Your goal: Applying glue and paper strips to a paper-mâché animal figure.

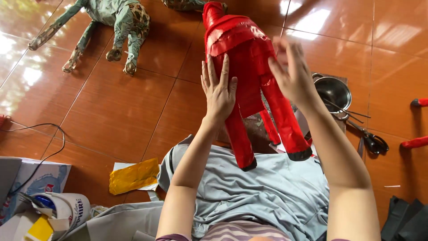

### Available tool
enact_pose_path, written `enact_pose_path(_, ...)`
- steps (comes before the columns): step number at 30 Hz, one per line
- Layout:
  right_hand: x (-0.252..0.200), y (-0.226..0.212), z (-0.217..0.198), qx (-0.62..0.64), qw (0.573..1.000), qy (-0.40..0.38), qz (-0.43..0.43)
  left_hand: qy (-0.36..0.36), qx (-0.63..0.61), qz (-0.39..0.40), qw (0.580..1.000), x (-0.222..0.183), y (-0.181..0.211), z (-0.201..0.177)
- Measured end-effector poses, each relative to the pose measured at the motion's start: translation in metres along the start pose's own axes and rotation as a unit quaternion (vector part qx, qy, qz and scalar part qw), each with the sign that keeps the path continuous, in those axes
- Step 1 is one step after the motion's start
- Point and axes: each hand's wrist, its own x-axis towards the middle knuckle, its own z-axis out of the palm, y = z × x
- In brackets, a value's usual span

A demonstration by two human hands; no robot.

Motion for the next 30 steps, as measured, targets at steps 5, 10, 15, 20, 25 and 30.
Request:
enact_pose_path(5,-0.085,-0.071,-0.016,-0.059,0.994,-0.026,-0.091,0.001,0.001,0.015,1.0,0.003,0.0,0.0)
enact_pose_path(10,-0.161,-0.066,0.033,0.039,0.997,-0.037,0.052,0.049,-0.034,0.035,0.998,0.002,-0.007,0.01)
enact_pose_path(15,-0.165,0.009,0.103,0.322,0.894,0.064,0.306,0.075,-0.088,0.008,0.993,0.0,-0.011,0.016)
enact_pose_path(20,-0.132,0.021,0.12,0.659,0.665,0.076,0.342,0.072,-0.116,-0.011,0.991,0.002,-0.005,0.004)
enact_pose_path(25,-0.154,0.048,0.135,0.578,0.74,0.188,0.289,0.074,-0.196,-0.051,0.977,0.002,-0.001,-0.002)
enact_pose_path(30,-0.168,0.061,0.137,0.532,0.773,0.199,0.285,0.114,-0.222,-0.045,0.967,-0.006,-0.003,0.007)
